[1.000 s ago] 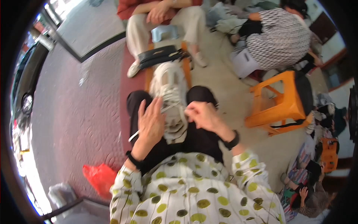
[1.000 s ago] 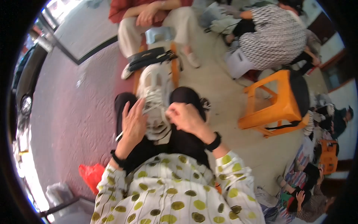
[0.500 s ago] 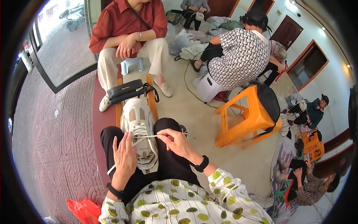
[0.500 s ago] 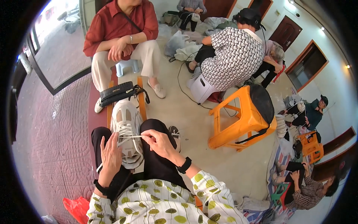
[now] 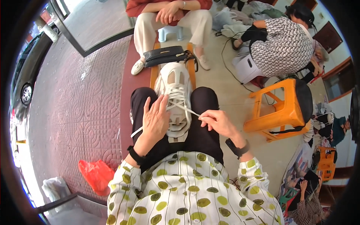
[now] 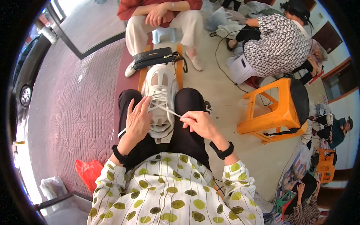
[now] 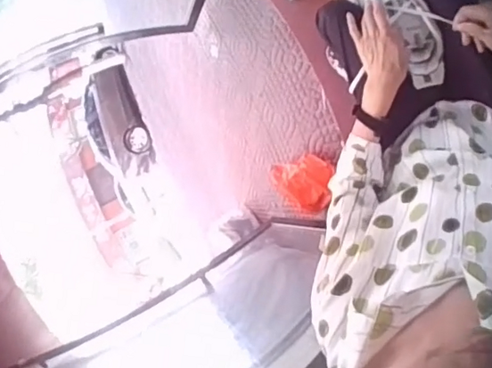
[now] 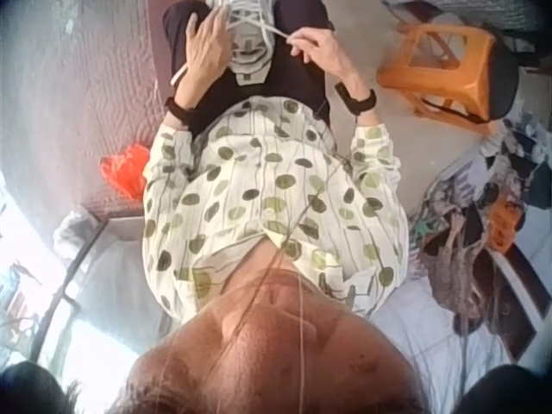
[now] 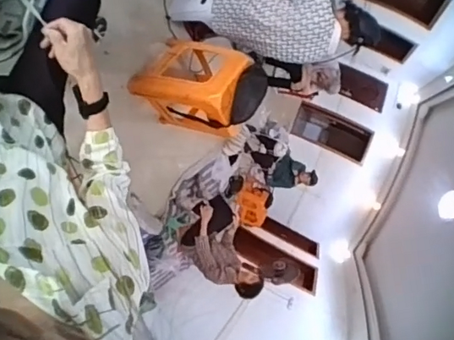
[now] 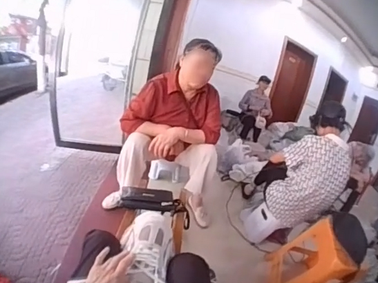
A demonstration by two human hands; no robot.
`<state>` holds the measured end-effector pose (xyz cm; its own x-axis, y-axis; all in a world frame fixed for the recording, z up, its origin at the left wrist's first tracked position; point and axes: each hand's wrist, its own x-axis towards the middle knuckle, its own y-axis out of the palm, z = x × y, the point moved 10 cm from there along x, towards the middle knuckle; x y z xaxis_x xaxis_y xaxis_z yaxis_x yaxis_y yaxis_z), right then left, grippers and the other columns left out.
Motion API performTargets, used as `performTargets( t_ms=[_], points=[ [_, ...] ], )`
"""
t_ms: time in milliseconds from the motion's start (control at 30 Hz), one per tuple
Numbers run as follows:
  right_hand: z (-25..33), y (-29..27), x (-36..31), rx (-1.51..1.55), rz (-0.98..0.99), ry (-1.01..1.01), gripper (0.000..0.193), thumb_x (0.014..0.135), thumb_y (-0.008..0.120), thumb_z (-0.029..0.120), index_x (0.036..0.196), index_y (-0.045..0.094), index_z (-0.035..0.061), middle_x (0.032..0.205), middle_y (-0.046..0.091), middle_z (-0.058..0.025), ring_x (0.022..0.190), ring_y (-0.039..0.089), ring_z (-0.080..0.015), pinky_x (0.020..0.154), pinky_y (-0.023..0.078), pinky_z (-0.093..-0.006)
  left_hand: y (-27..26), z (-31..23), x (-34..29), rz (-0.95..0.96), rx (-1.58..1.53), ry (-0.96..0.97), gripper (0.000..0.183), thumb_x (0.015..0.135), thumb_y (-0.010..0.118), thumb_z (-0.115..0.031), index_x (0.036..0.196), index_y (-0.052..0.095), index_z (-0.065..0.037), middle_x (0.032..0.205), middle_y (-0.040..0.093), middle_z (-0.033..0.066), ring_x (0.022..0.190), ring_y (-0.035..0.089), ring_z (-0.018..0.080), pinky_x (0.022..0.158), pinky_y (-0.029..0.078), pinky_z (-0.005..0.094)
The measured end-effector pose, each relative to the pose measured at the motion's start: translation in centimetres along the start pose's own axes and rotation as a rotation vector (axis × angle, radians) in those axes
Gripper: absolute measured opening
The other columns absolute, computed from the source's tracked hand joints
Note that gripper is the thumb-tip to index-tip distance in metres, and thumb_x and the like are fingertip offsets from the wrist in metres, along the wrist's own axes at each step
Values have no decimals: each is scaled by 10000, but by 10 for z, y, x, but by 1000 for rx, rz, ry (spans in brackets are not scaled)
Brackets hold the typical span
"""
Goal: The recorder is lacing up a white sneaker while it is held on a small wooden stand.
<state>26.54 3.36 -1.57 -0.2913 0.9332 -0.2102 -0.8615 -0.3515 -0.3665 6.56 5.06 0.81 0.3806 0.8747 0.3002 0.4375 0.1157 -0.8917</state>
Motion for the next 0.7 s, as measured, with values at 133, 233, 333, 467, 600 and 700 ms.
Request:
performTargets(
  t_ms=[133,233,333,467,600,700],
  points=[
    [7,9,-17,-22,30,-51,167,950,615,125,1026,700,3,799,733,-72,604,628,-105,588,521,-262,-26,1,8,-54,-181,19,481,879,645,-140,1334,522,-42,1300,580,157,1231,535,316,1103,341,472],
    [31,32,-32,34,113,-74,166,957,599,86,1064,689,-3,839,740,-83,617,635,-112,601,528,-257,-39,0,23,-111,-238,-75,228,855,668,-127,1075,648,-72,1074,632,129,1038,612,334,881,478,435],
    [61,57,-45,77,189,-178,157,952,604,58,1072,674,-15,870,743,-104,686,684,-139,642,553,-282,-35,-4,36,-127,-213,-48,110,822,695,-146,895,659,-72,928,631,110,939,639,330,755,509,418],
    [95,77,-50,-10,160,-438,139,914,657,67,1035,688,7,865,728,-117,748,708,-250,689,557,-325,-21,-14,45,40,32,-51,195,779,735,-198,917,658,-83,937,614,109,946,633,310,776,506,413],
    [106,89,-55,-68,168,-574,131,908,679,52,1032,693,14,866,733,-110,743,716,-237,673,565,-319,-22,-20,47,-45,75,13,213,777,736,-204,935,658,-85,951,598,113,955,627,305,794,505,415],
    [100,90,-56,-42,169,-555,127,889,695,58,1007,703,12,844,731,-111,741,715,-247,668,564,-326,-15,-17,43,-4,150,38,225,768,738,-197,941,651,-81,965,601,114,965,626,311,792,508,417]
  ],
)
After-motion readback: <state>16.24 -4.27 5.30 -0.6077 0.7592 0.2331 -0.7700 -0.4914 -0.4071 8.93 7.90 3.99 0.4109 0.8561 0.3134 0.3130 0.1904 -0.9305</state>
